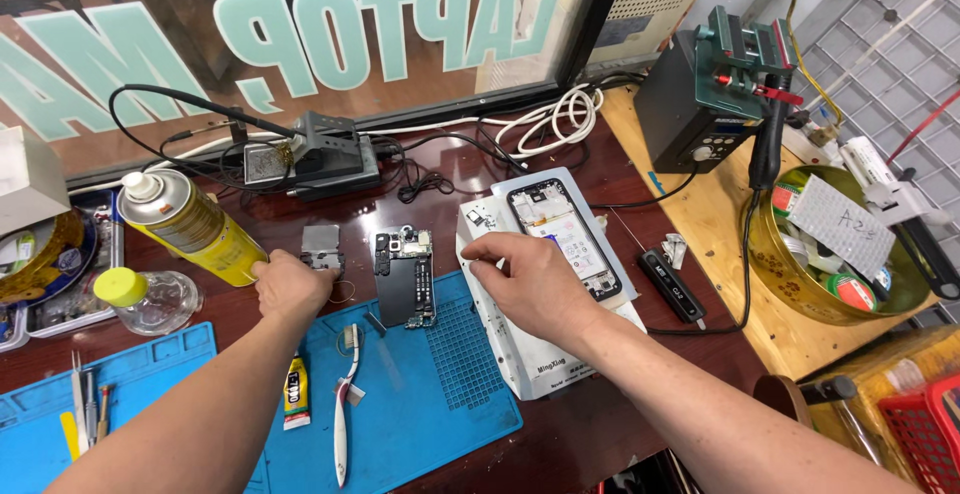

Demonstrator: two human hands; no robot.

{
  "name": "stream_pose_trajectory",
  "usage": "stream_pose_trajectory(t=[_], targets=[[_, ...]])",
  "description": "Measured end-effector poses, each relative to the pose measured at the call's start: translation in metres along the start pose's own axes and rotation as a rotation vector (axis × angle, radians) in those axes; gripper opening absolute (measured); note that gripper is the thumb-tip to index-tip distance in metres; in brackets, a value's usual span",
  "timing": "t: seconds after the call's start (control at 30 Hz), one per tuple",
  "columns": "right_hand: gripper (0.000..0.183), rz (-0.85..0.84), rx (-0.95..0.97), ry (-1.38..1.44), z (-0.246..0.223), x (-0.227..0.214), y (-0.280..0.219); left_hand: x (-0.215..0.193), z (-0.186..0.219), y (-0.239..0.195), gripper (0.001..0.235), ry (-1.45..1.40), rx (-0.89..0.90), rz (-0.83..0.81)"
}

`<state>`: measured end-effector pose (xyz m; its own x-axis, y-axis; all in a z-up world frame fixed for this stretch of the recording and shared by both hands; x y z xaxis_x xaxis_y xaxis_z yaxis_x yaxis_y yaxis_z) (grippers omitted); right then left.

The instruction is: The person disassembles a smartphone, removes the back cover and internal components, cleans the screen with a spray and cloth, and reassembles the device by reconnecting the motherboard and battery.

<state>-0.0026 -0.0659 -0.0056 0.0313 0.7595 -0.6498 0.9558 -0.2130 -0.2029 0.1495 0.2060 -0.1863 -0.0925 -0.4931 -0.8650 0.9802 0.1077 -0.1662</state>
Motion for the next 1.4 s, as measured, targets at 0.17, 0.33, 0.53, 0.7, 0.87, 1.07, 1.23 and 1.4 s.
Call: stream_pose_trajectory(t=[0.17,0.33,0.53,0.7,0.87,1.07,1.23,1.4], targets=[[0.022,-0.062,0.035,-0.066,-0.006,0.004,-0.007,-0.001,0.004,-0.005,0.078,-0.079,0.011,0.009],[0.023,-0.084,0.026,-0.033,-0.002,0.002,-0.01,0.001,0.004,-0.015,0.068,-0.211,0.077,0.216],[0.022,-0.143,-0.076,0.051,0.009,0.002,-0.011,-0.004,0.005,-0.034,0.055,-0.356,-0.02,0.336],[0.024,0.012,-0.094,0.089,0.026,-0.033,0.011,-0.003,0.0,-0.041,0.054,-0.891,-0.271,0.298],[0.025,0.019,0.063,0.086,0.044,-0.056,0.019,-0.006,-0.014,-0.046,0.051,-0.843,-0.33,0.274],[0.025,-0.042,0.037,0.051,0.046,-0.052,0.01,0.005,-0.009,-0.048,0.047,-0.839,-0.309,0.207],[0.025,-0.061,0.061,0.01,0.047,-0.05,0.012,0.007,0.006,-0.046,0.057,-0.826,-0.33,0.197],[0.026,-0.056,0.069,0.039,0.049,-0.051,0.015,0.011,0.012,-0.037,0.062,-0.854,-0.336,0.202]])
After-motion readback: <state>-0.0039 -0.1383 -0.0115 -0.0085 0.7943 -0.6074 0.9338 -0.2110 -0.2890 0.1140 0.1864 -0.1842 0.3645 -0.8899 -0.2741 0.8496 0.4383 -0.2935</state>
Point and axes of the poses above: each hand's wrist, its own y-axis towards the middle knuckle, its own x-axis out of the palm, z = x × y, the point moved 3 cm from there along y, towards the middle knuckle, and after that the axes turned 15 degrees about x, right-handed, at the moved point
